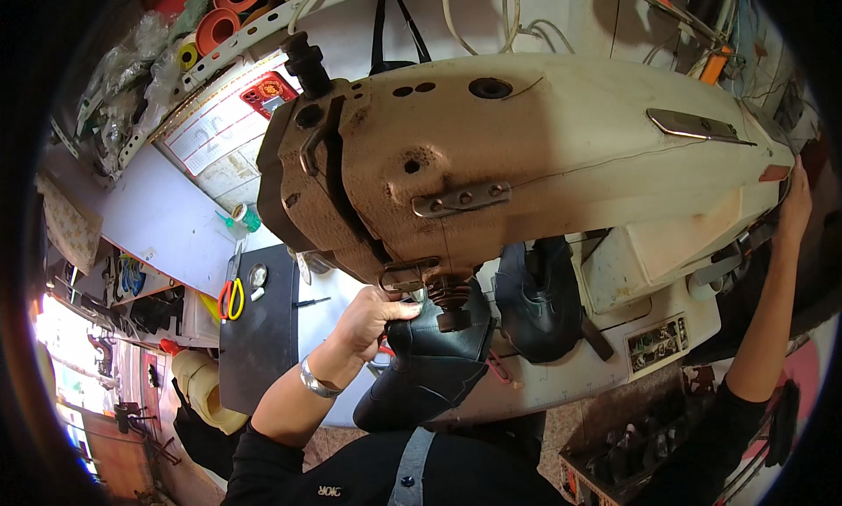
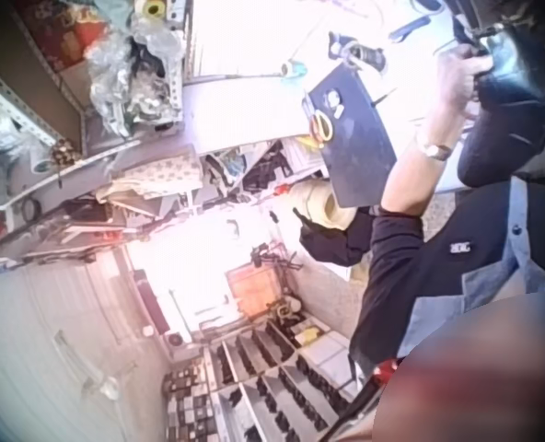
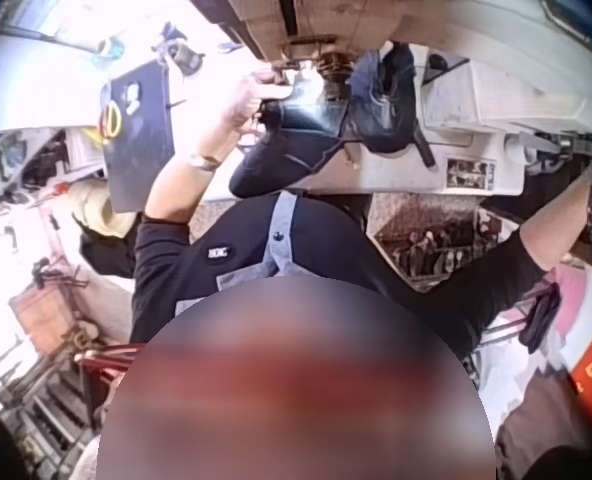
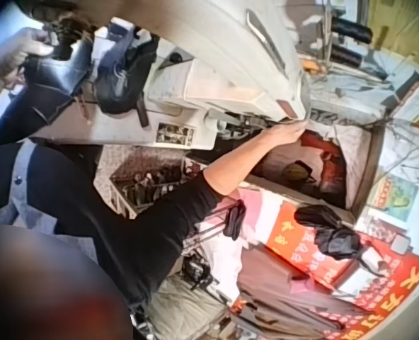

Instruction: The person aligns and trims a black leather shoe upper on a workbench, then moves to a sewing machine to stitch the upper. They handle the shoe and use a cutting tool and sewing machine to complete the task.

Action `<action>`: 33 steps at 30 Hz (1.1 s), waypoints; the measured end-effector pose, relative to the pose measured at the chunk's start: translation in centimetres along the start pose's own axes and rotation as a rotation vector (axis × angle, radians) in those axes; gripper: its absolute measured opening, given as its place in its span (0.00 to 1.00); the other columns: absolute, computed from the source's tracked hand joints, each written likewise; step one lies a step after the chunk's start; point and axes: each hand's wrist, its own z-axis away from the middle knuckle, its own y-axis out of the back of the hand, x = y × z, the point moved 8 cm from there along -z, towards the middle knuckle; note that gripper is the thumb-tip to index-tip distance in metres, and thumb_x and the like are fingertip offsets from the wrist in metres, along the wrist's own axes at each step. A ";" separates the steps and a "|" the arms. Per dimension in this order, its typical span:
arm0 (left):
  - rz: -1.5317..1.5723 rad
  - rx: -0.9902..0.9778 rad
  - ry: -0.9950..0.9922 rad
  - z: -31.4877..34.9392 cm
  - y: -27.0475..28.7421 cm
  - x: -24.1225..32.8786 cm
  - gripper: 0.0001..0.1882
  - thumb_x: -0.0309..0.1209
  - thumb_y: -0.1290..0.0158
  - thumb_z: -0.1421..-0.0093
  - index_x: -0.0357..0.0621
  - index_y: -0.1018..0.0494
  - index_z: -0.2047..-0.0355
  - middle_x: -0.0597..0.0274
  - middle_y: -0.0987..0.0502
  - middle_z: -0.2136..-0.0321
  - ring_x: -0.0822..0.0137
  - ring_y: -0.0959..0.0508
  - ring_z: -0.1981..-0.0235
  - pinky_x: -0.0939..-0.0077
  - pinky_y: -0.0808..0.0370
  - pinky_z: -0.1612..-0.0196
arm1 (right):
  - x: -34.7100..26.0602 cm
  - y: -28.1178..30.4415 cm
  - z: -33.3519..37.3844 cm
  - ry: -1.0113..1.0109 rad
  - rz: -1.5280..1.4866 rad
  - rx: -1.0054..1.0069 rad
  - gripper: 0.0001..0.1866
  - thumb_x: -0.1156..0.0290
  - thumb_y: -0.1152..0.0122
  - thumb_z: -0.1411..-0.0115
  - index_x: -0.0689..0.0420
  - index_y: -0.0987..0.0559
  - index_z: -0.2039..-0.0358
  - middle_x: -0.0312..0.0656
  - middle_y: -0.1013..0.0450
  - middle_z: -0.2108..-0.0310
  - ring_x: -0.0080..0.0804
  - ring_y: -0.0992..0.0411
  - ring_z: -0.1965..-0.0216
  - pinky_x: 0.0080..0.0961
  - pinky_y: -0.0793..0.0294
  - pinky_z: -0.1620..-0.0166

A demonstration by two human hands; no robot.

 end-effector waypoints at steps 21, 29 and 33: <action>-0.050 0.052 -0.008 0.9 -0.4 0.5 0.08 0.23 0.45 0.42 0.32 0.22 0.64 0.62 0.21 0.71 0.74 0.24 0.72 0.83 0.28 0.64 | -0.4 0.0 -0.6 0.016 -0.066 -0.019 0.28 0.52 0.59 0.29 0.55 0.34 0.37 0.42 0.36 0.37 0.33 0.39 0.36 0.28 0.42 0.36; 0.006 0.092 -0.025 0.9 -0.3 0.2 0.07 0.23 0.45 0.42 0.34 0.22 0.64 0.62 0.21 0.71 0.75 0.24 0.72 0.84 0.30 0.65 | -1.0 0.5 0.5 0.079 0.042 0.069 0.27 0.53 0.58 0.30 0.55 0.33 0.37 0.42 0.35 0.38 0.34 0.38 0.37 0.28 0.43 0.36; -0.007 0.101 -0.019 1.0 -0.1 0.2 0.06 0.23 0.45 0.42 0.34 0.22 0.64 0.63 0.21 0.71 0.75 0.24 0.72 0.84 0.29 0.65 | -2.2 0.0 1.2 0.106 0.055 0.011 0.28 0.53 0.56 0.30 0.57 0.33 0.37 0.42 0.35 0.38 0.34 0.38 0.37 0.28 0.41 0.37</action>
